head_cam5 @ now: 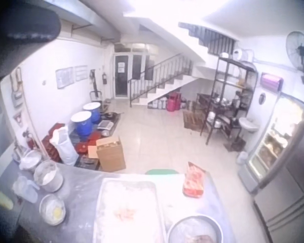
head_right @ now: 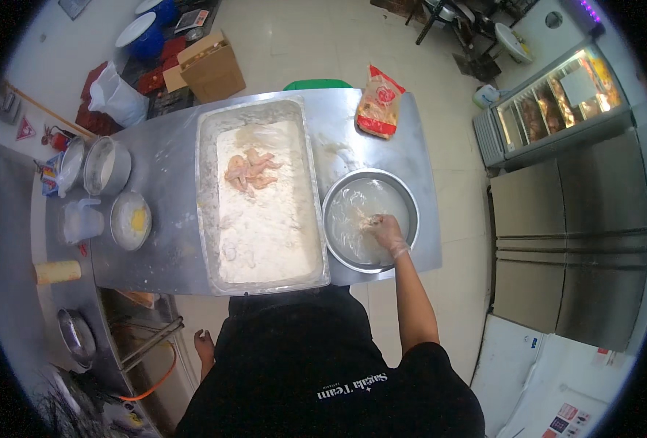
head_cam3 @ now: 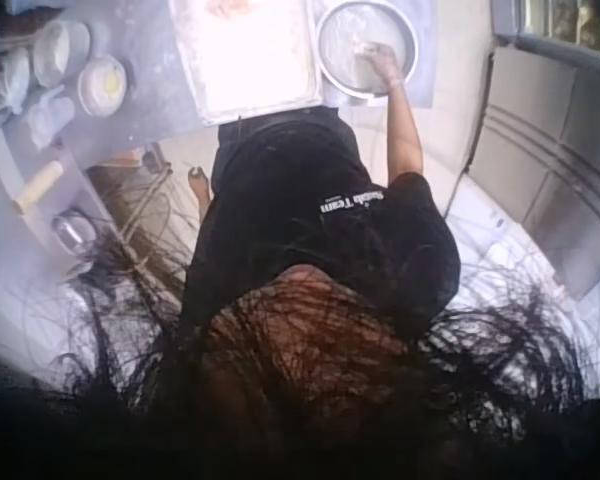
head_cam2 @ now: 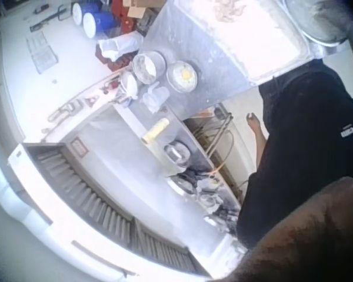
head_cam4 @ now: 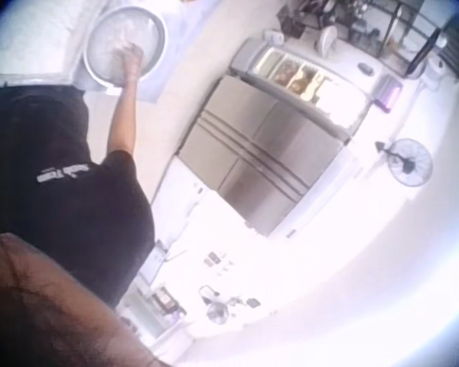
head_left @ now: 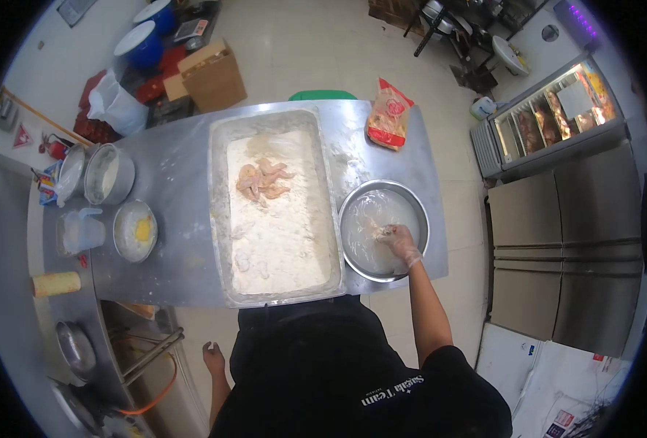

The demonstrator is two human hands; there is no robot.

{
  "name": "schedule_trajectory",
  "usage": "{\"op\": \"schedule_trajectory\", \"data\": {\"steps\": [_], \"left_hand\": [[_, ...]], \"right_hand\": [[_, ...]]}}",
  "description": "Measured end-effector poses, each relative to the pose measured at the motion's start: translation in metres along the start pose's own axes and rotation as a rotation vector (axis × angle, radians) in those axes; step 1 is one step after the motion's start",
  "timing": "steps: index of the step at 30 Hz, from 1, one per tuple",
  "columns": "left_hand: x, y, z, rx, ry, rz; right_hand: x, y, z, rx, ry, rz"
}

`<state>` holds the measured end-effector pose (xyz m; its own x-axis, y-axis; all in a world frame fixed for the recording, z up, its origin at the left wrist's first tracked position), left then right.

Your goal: Breading pieces of chicken by dipping them in liquid and then coating them in flour.

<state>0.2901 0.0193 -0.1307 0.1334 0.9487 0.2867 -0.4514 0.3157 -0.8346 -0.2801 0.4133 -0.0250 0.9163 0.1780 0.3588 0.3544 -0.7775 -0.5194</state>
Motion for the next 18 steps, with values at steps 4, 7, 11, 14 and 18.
{"op": "schedule_trajectory", "data": {"steps": [4,7,11,14,18], "left_hand": [[0.000,0.003,0.012,-0.015,0.033,0.004],[0.008,0.010,0.014,-0.009,-0.026,-0.044],[0.020,0.014,0.016,0.097,-0.084,-0.100],[0.024,0.012,0.005,-0.043,-0.042,-0.115],[0.021,0.009,-0.008,-0.065,0.000,-0.110]], "right_hand": [[0.004,-0.002,-0.005,0.206,-0.016,0.010],[0.008,-0.005,-0.007,0.257,-0.125,0.041],[0.005,-0.004,0.015,0.187,-0.074,0.034],[0.014,-0.008,0.005,0.094,-0.084,0.035],[0.015,-0.007,-0.004,0.260,-0.052,0.011]]}}
Point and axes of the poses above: each hand's wrist, its own x-axis away from the middle knuckle, its own y-axis out of the palm, z = x × y, the point moved 1 cm from there along -x, towards the middle knuckle, and after that the axes turned 10 degrees about z, right-handed, at the moved point
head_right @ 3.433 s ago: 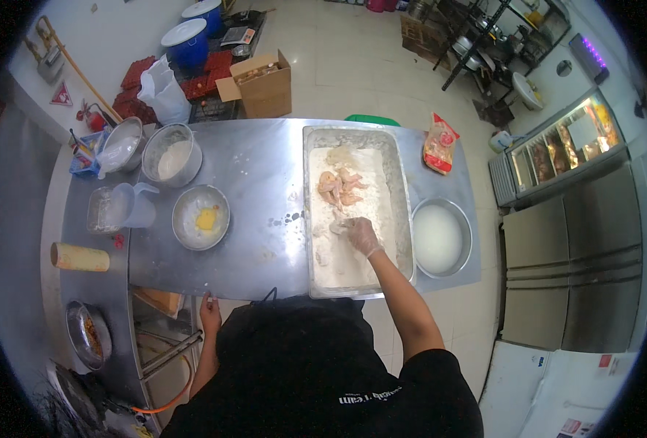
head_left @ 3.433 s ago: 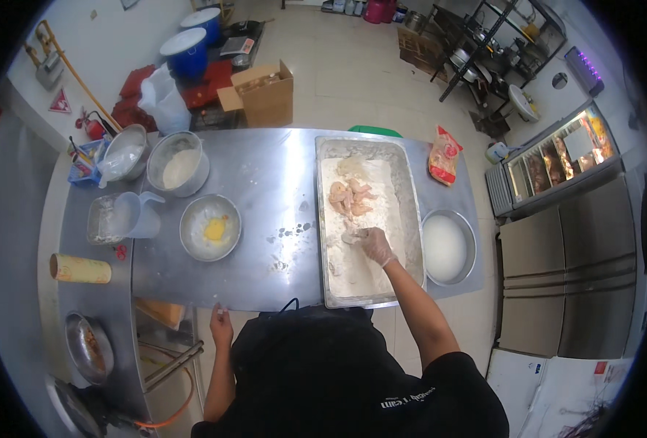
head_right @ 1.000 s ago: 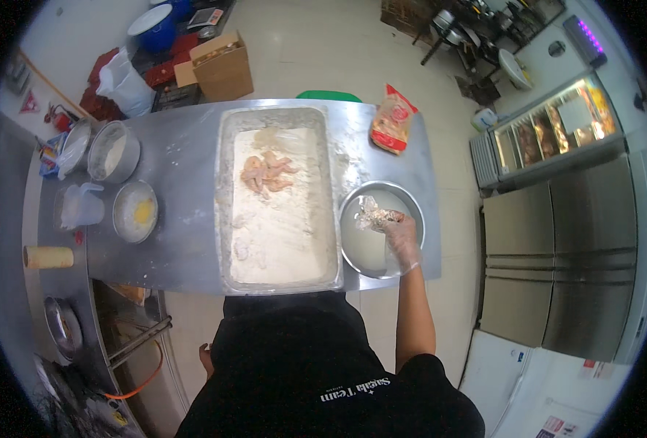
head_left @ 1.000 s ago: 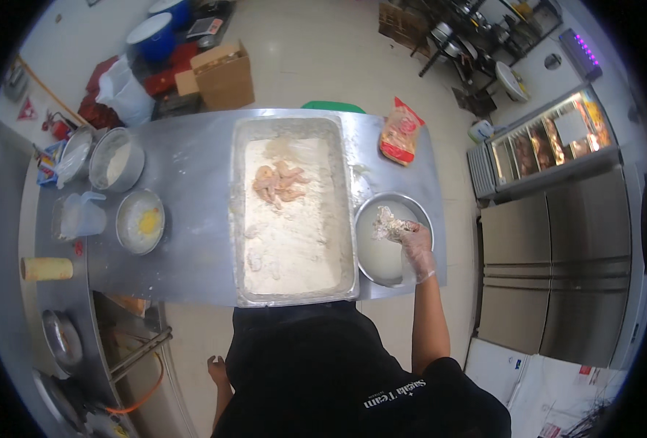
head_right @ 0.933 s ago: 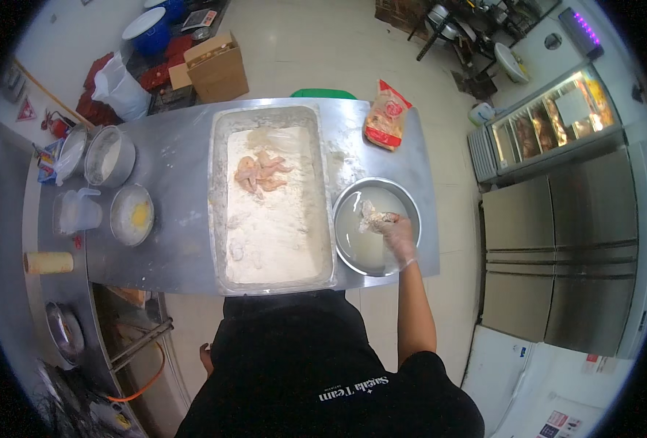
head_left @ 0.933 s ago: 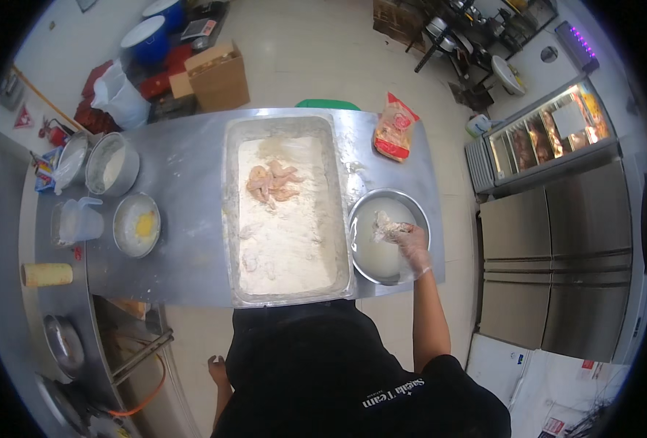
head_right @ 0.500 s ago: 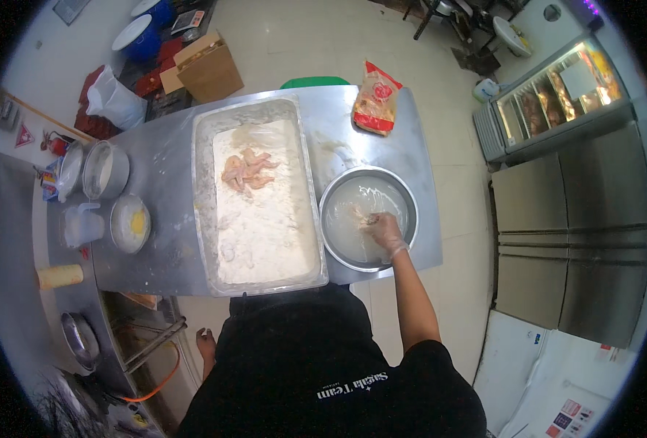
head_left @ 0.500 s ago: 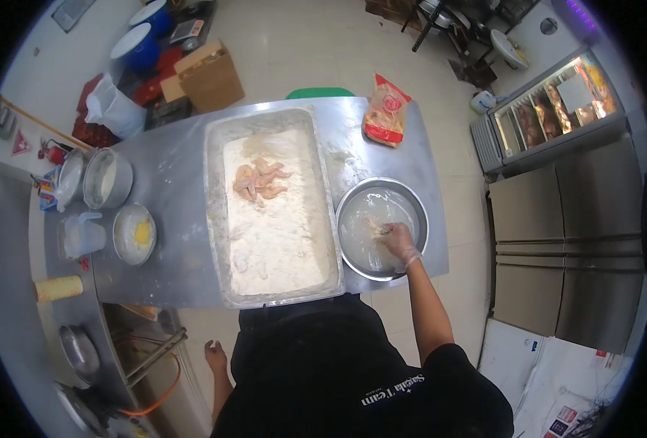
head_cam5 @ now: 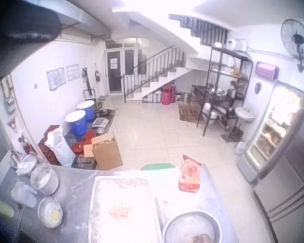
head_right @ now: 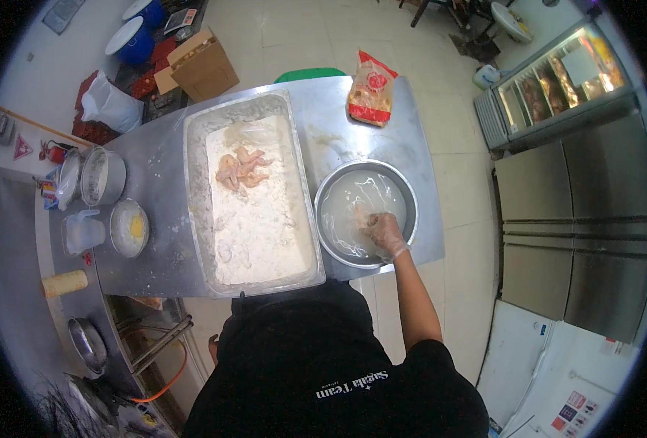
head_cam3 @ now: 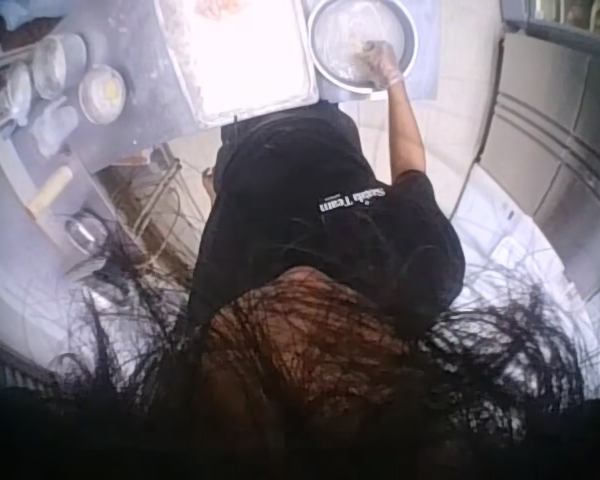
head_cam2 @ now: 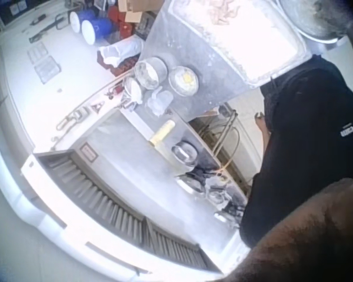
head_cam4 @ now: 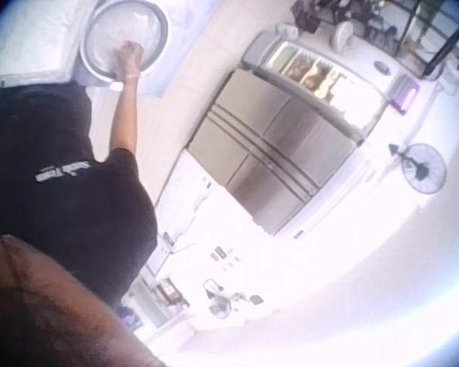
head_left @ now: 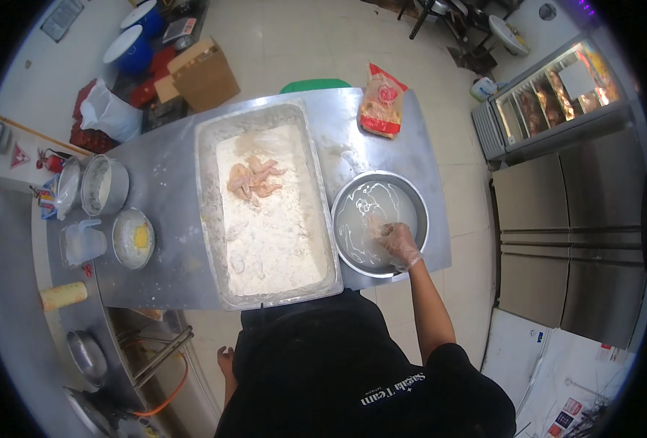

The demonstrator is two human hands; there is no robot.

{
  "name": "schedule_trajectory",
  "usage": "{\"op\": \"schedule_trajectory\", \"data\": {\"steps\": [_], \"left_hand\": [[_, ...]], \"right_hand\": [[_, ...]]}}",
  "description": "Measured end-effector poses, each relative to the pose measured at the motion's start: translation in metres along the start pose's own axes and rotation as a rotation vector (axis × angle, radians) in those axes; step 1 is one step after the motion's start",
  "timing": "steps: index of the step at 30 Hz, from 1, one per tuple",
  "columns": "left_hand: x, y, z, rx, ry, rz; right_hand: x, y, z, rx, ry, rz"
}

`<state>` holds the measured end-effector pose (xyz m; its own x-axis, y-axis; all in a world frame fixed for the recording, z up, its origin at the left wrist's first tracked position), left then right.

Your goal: Breading pieces of chicken by dipping them in liquid and then coating them in flour.

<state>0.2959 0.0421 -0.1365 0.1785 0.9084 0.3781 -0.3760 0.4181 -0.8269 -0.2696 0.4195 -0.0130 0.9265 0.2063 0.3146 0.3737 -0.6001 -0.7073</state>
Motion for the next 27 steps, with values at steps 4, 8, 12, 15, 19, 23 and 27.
{"op": "schedule_trajectory", "data": {"steps": [4,8,12,15,19,23,27], "left_hand": [[0.000,-0.006,0.001,0.066,-0.032,0.035],[-0.010,-0.006,-0.001,0.082,0.021,0.075],[-0.014,-0.007,0.019,0.058,0.006,0.024],[-0.017,-0.005,0.017,0.086,-0.005,0.023],[-0.022,-0.001,0.012,0.094,0.024,0.036],[-0.021,-0.006,0.016,0.025,0.025,0.015],[-0.023,-0.009,0.006,0.019,0.030,0.057]], "right_hand": [[0.009,-0.007,-0.020,-0.001,-0.057,0.054],[0.014,-0.012,-0.033,0.055,-0.110,0.106],[0.029,-0.035,-0.069,0.117,-0.082,0.070],[0.036,-0.043,-0.077,0.087,-0.062,0.090],[0.043,-0.053,-0.091,0.116,-0.055,0.069],[0.043,-0.056,-0.088,0.075,-0.143,0.089],[0.046,-0.066,-0.120,0.091,-0.080,0.039]]}}
Point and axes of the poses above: each hand's wrist, its own x-axis away from the middle knuckle, its own y-axis out of the palm, z = x × y, the point moved 1 cm from there along -x, towards the middle knuckle, and after that the axes turned 10 degrees about z, right-handed, at the moved point
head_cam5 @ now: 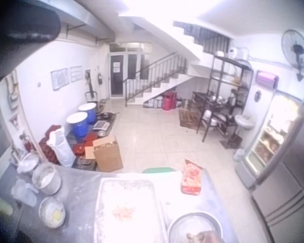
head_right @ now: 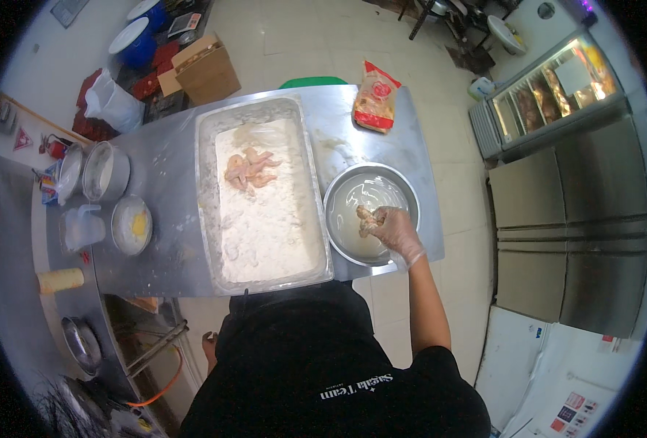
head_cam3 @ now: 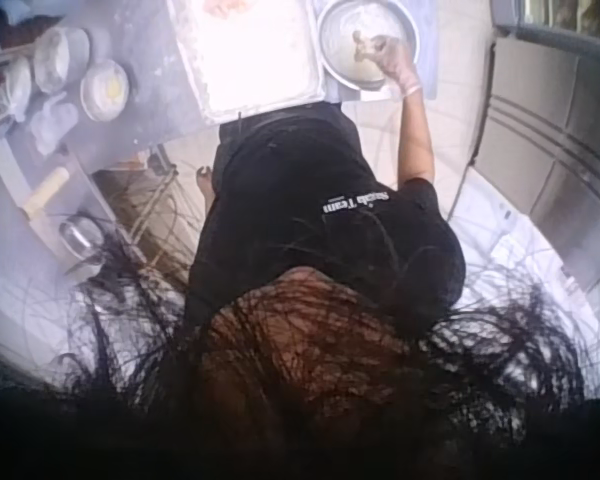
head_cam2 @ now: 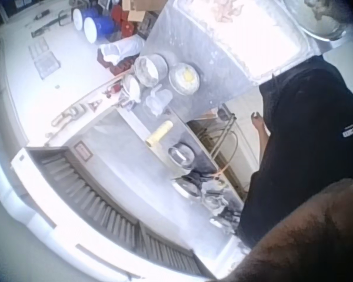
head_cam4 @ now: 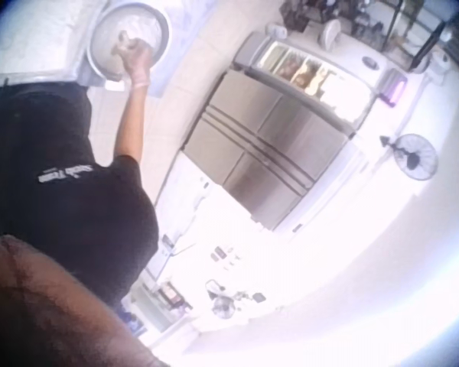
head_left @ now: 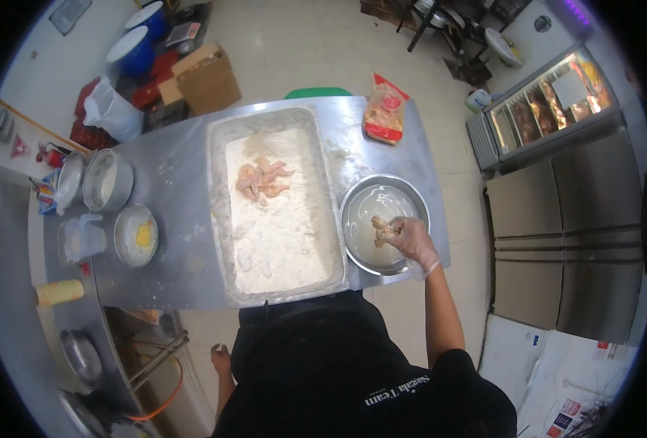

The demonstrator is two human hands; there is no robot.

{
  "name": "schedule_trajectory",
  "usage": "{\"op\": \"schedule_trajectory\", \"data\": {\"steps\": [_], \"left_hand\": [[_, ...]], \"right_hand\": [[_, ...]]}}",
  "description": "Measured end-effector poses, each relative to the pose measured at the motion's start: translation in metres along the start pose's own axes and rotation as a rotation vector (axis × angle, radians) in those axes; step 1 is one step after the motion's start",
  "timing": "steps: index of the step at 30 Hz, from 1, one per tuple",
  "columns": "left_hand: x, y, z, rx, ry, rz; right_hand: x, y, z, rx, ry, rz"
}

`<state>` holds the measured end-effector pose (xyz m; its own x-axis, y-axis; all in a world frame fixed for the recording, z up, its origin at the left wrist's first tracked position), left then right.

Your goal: Breading pieces of chicken by dipping them in liquid and then coating them in flour.

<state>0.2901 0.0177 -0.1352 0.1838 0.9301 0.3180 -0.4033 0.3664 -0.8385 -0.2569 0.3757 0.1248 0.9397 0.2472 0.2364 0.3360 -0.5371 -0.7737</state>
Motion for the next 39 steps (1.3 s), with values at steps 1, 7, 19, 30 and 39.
{"op": "schedule_trajectory", "data": {"steps": [1,7,19,30,39], "left_hand": [[-0.001,0.000,-0.005,0.017,0.004,0.016],[0.000,0.001,-0.019,0.101,-0.051,-0.006],[0.014,-0.003,-0.032,0.069,-0.073,-0.005],[0.010,-0.003,-0.019,0.072,-0.032,0.034],[0.006,0.011,-0.046,0.064,-0.117,0.001]], "right_hand": [[-0.001,0.000,-0.003,0.003,-0.006,-0.002],[-0.009,0.005,0.011,0.024,-0.039,0.013],[-0.010,-0.006,-0.004,0.016,0.000,-0.015],[-0.011,-0.022,-0.003,-0.091,-0.008,0.033],[-0.017,-0.025,-0.002,-0.013,-0.029,0.052]]}}
Point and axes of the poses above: each hand's wrist, its own x-axis away from the middle knuckle, its own y-axis out of the palm, z = x × y, the point moved 1 cm from there along -x, towards the middle knuckle, and after that the axes turned 10 degrees about z, right-handed, at the moved point
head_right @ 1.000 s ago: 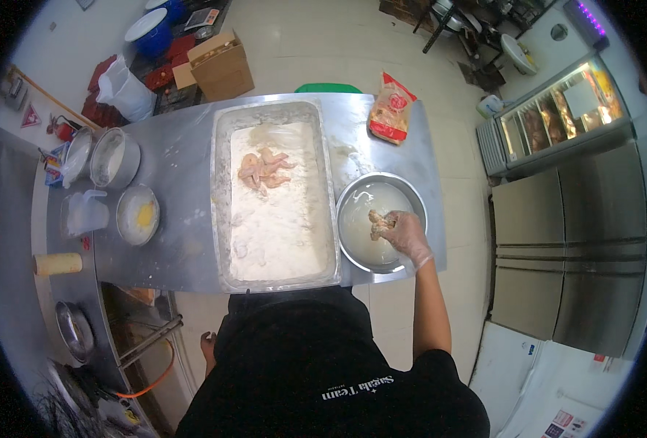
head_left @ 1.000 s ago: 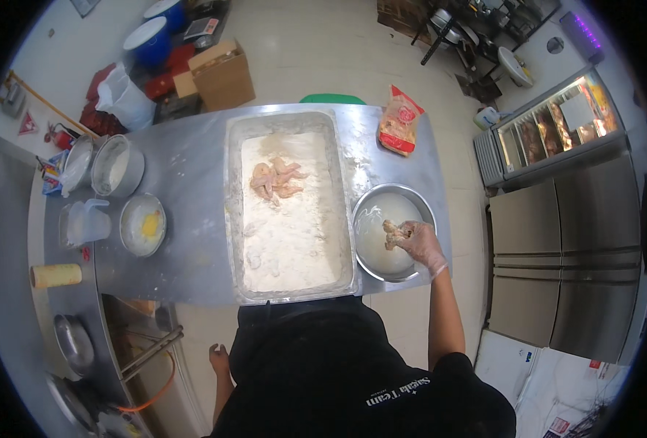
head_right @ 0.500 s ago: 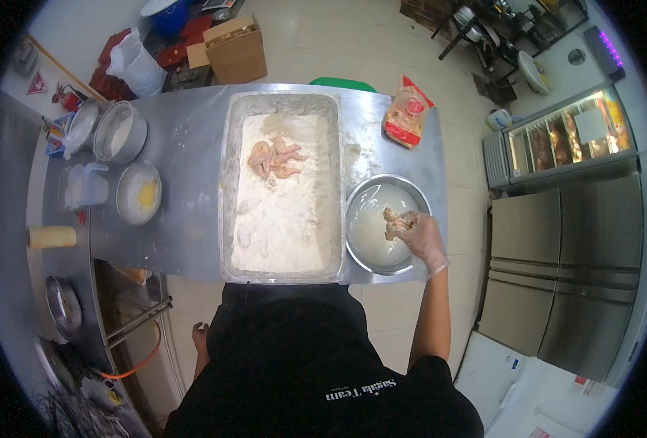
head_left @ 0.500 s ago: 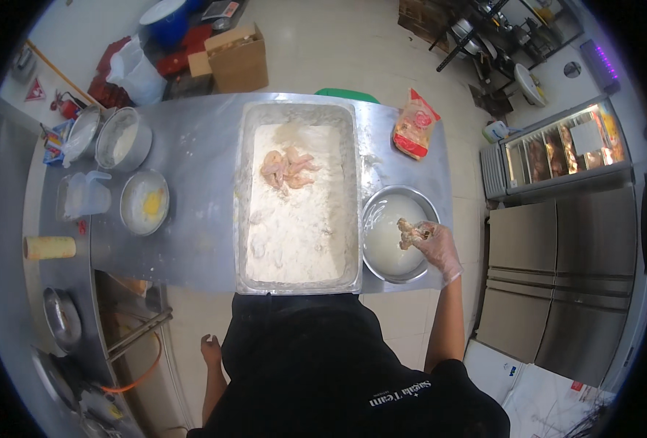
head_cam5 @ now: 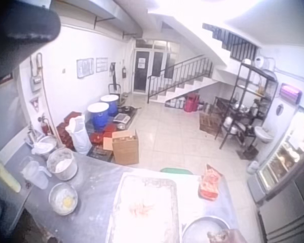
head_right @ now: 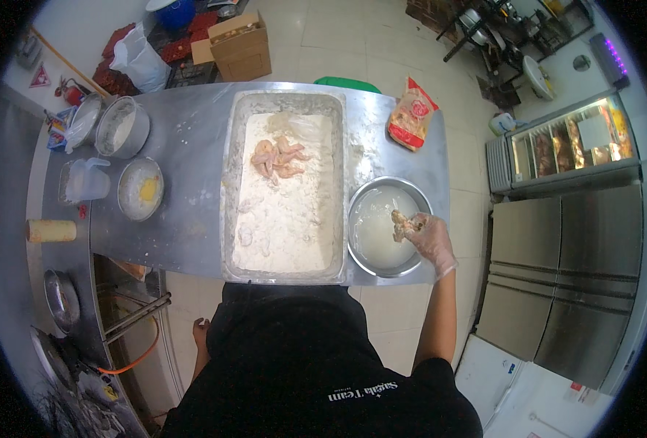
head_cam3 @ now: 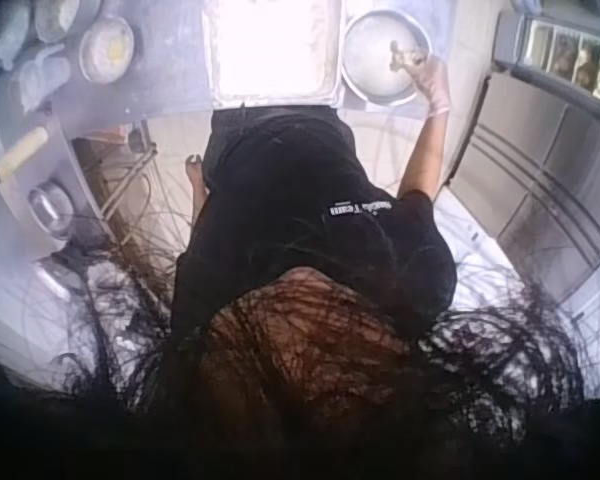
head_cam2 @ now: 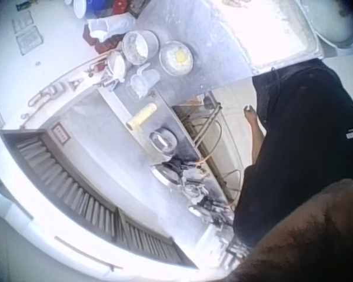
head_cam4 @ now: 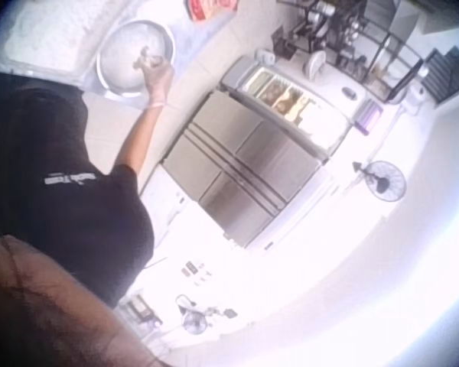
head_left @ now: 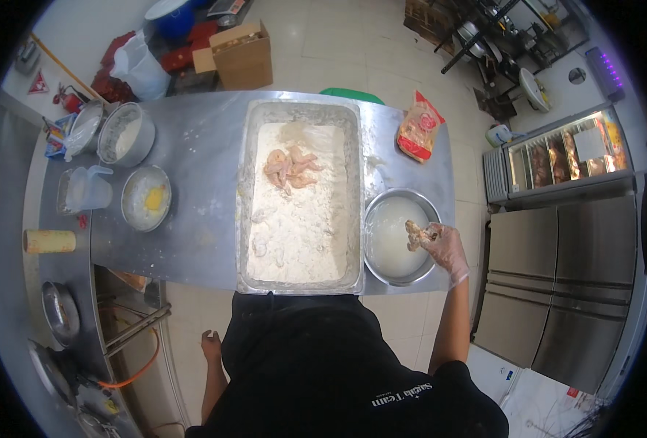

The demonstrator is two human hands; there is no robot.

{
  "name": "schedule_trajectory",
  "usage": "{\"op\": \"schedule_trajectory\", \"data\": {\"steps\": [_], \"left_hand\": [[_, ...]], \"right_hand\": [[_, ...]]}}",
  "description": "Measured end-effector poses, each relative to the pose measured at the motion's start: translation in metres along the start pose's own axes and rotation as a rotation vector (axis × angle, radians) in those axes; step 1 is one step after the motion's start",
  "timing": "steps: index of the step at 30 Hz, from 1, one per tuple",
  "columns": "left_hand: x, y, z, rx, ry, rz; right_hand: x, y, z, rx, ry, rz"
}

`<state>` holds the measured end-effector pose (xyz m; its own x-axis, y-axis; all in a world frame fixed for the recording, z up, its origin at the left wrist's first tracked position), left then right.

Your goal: Breading pieces of chicken by dipping them in liquid and then coating them in flour.

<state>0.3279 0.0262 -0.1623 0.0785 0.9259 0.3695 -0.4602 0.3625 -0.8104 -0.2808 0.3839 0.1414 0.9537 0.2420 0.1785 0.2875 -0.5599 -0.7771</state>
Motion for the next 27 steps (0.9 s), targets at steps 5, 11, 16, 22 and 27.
{"op": "schedule_trajectory", "data": {"steps": [5,11,16,22,27], "left_hand": [[0.004,-0.007,0.002,0.027,-0.043,-0.020],[0.009,-0.014,0.019,0.054,-0.014,-0.035],[-0.004,-0.008,-0.019,0.028,0.013,-0.015],[-0.008,-0.028,0.023,0.009,0.047,-0.031],[-0.021,-0.046,0.004,0.118,0.019,0.023]], "right_hand": [[0.000,0.002,0.002,-0.087,0.005,-0.044],[0.002,-0.006,-0.028,-0.050,-0.017,-0.032],[-0.014,0.016,-0.119,0.008,-0.186,-0.064],[-0.077,0.118,-0.174,-0.025,-0.222,-0.262],[-0.127,0.220,-0.122,0.151,-0.513,-0.253]]}}
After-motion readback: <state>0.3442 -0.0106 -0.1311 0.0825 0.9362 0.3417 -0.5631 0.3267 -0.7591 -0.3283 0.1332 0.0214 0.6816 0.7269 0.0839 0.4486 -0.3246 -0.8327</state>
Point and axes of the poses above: each hand's wrist, its own x-axis away from the middle knuckle, its own y-axis out of the palm, z = x × y, the point moved 1 cm from there along -x, towards the middle knuckle, and after that the axes turned 10 degrees about z, right-handed, at the moved point
